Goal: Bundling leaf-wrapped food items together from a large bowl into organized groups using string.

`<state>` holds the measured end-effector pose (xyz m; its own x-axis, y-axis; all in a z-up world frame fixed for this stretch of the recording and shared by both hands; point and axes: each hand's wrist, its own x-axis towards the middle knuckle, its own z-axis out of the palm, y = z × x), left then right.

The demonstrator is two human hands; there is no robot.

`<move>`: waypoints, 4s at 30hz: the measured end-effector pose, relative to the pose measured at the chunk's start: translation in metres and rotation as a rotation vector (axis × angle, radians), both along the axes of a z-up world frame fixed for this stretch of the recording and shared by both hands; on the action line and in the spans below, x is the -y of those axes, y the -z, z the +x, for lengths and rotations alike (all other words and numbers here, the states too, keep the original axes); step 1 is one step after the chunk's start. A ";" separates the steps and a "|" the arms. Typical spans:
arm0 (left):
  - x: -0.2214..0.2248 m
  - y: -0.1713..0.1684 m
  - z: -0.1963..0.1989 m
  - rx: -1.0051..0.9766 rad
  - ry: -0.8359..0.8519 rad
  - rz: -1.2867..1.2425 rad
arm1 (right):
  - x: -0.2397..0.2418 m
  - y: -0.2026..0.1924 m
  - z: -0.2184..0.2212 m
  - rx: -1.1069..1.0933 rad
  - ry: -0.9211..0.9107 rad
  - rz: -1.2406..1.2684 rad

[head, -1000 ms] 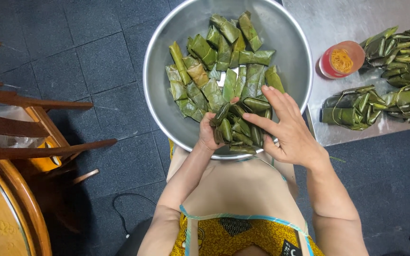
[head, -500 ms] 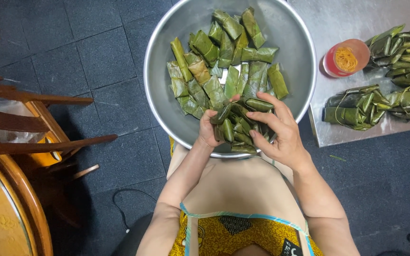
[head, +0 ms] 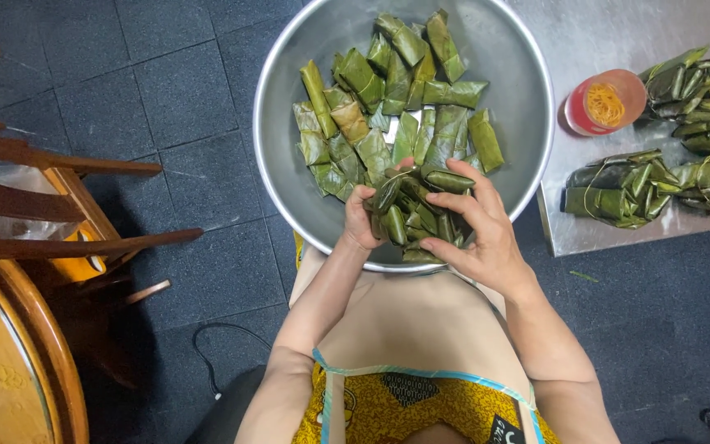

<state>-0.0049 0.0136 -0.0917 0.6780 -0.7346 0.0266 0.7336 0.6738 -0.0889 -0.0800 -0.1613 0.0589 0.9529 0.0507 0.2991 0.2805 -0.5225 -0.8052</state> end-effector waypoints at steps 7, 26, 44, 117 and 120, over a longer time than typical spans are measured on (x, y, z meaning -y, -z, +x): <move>0.003 0.055 0.008 -0.001 0.086 0.159 | 0.002 0.000 -0.002 -0.068 0.017 -0.058; 0.063 -0.013 0.051 0.047 0.025 0.838 | 0.058 0.029 0.031 -0.328 0.287 0.130; 0.060 -0.056 0.101 0.403 0.186 0.853 | 0.357 0.101 0.170 0.020 0.911 0.654; 0.445 -0.036 0.025 1.677 0.591 1.233 | 0.304 0.221 -0.057 -0.276 1.252 0.214; 0.416 -0.065 0.025 1.658 0.595 1.193 | 0.299 0.225 -0.078 -0.368 1.195 0.131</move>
<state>0.0201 -0.4021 -0.0265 0.2600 -0.9112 -0.3195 -0.2452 -0.3823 0.8909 -0.1577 -0.4608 -0.1659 0.4110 -0.9099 -0.0562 -0.5638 -0.2053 -0.8000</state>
